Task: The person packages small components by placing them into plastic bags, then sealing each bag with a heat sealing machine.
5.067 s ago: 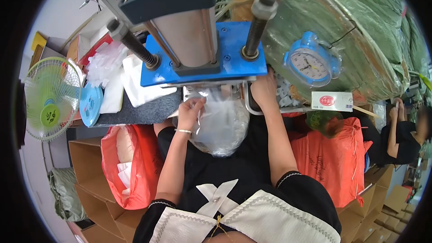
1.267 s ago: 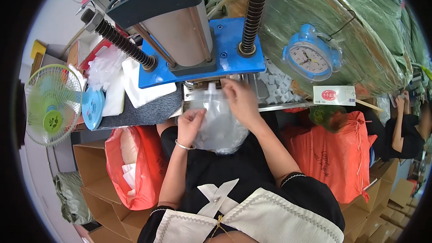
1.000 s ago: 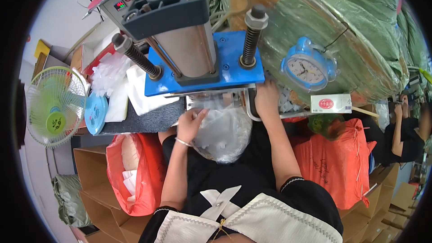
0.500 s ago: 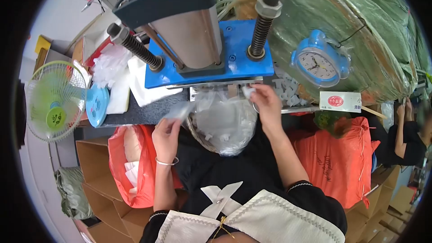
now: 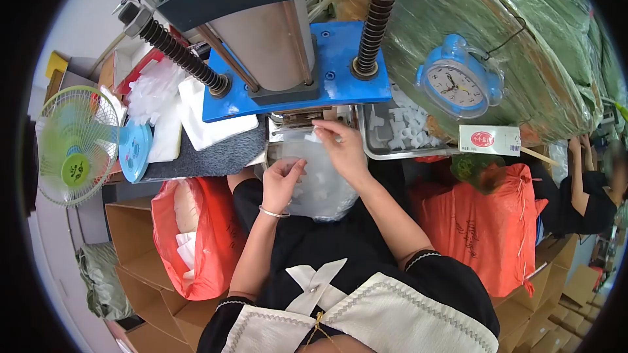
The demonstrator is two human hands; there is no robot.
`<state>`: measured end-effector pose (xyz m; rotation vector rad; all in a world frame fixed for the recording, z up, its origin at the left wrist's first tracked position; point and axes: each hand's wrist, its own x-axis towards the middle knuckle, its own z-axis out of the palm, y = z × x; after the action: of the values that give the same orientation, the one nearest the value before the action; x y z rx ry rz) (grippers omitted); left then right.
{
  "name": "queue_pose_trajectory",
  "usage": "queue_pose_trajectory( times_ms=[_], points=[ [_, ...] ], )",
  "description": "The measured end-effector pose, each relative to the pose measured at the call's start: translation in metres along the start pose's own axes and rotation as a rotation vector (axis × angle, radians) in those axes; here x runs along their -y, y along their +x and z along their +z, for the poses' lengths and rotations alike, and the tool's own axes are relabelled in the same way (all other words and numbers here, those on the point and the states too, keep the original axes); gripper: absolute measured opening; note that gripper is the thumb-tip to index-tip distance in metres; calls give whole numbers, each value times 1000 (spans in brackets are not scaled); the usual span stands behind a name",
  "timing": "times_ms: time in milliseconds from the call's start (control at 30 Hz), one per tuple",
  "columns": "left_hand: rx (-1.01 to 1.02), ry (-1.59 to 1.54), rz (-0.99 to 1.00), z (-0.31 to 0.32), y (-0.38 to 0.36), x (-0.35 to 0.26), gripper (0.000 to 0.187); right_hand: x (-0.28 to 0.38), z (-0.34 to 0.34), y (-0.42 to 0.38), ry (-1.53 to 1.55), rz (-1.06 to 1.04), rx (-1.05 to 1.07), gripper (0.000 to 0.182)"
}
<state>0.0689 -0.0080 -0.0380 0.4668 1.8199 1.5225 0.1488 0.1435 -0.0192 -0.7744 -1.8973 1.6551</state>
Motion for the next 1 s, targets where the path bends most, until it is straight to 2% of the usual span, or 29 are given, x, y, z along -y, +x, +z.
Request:
queue_pose_trajectory(
  times_ms=[67,167,233,333,467,600,667,700,767,833,900,967,1000],
  points=[
    [8,8,24,-4,4,9,20,-2,-9,4,33,8,-17,20],
    [36,14,29,-4,6,16,21,3,-18,9,-72,-111,-33,21],
    [45,15,9,-2,4,13,21,3,-12,8,-166,-111,89,20],
    [-12,-15,62,7,1,8,20,1,0,6,-48,-27,30,20],
    [45,79,42,1,4,0,20,-4,-5,6,-35,24,10,20],
    [77,7,51,4,9,6,18,-9,-2,4,-35,-57,-43,21],
    [62,-22,71,2,14,11,17,-9,-1,2,-278,-151,-131,21],
    [50,-103,26,-2,21,13,17,-6,-5,2,-276,-149,-130,21],
    [26,-185,-27,-7,32,10,17,3,-22,3,-682,-450,-318,19],
    [2,-185,2,-8,45,1,19,3,-42,9,-724,-384,-397,13],
    [11,-181,20,-6,50,5,22,3,-64,14,-996,-101,-329,15],
    [-24,107,84,-7,47,0,23,-18,-72,19,-1046,-90,-284,17],
    [-105,408,281,-18,58,15,34,-25,-71,22,-1057,-93,-299,17]
  ],
)
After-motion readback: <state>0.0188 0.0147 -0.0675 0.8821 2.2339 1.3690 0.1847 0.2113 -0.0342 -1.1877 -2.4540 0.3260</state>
